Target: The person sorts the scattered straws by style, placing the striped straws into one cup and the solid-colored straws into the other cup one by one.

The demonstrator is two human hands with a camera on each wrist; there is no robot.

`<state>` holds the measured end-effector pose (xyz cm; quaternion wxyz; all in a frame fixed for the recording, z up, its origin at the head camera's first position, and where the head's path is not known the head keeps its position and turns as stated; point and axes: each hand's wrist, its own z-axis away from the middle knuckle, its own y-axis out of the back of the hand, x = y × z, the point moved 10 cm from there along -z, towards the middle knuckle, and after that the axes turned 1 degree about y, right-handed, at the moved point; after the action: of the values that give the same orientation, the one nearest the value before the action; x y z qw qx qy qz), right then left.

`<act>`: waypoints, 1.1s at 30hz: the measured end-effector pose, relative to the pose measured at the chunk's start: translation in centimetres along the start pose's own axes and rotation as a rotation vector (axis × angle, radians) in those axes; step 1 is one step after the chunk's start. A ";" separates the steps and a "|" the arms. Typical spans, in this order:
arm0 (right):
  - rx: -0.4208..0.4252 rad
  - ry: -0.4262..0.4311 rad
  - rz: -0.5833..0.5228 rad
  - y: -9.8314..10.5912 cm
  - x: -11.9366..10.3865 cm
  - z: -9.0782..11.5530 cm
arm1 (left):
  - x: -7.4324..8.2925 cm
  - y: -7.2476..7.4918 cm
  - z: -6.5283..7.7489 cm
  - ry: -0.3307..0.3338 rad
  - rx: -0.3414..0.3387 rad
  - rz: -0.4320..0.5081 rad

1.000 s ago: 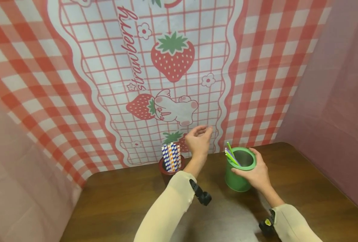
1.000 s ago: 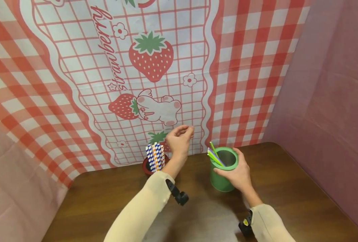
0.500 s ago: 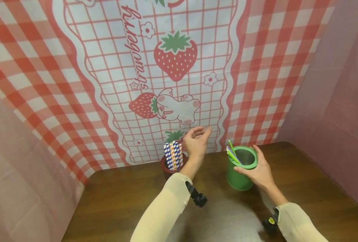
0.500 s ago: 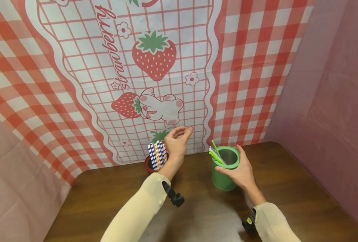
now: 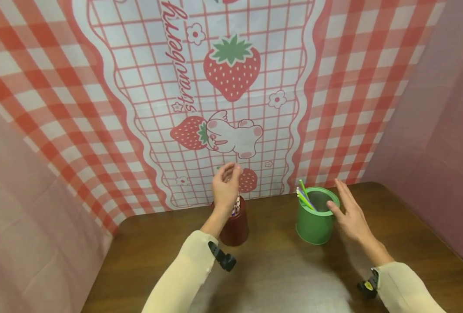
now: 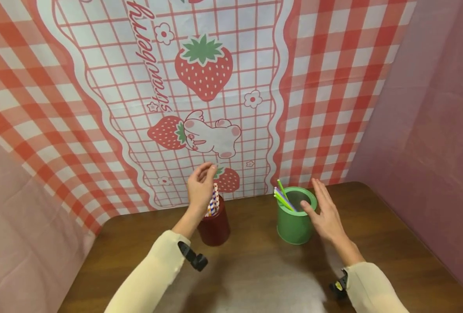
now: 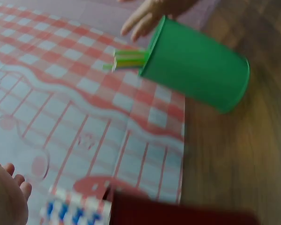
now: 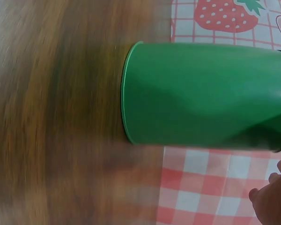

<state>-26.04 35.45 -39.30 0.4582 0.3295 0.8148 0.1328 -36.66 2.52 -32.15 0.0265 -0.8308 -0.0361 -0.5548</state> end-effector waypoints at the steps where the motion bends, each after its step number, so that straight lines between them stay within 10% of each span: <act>1: -0.006 0.020 0.001 0.1 -0.1 0.0 | 0.2 0.8 0.0 -0.012 -0.009 -0.023; 20: -0.103 0.224 0.102 3.7 -0.1 1.0 | -1.7 15.2 3.9 -0.048 -0.126 -0.463; 33: -0.163 0.175 0.182 8.4 1.2 3.2 | -2.4 18.5 5.2 -0.018 -0.144 -0.621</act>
<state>-20.32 42.27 -37.47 0.3967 0.3508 0.8049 0.2677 -31.18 -15.55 -36.44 -0.2032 -0.7847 -0.2489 -0.5301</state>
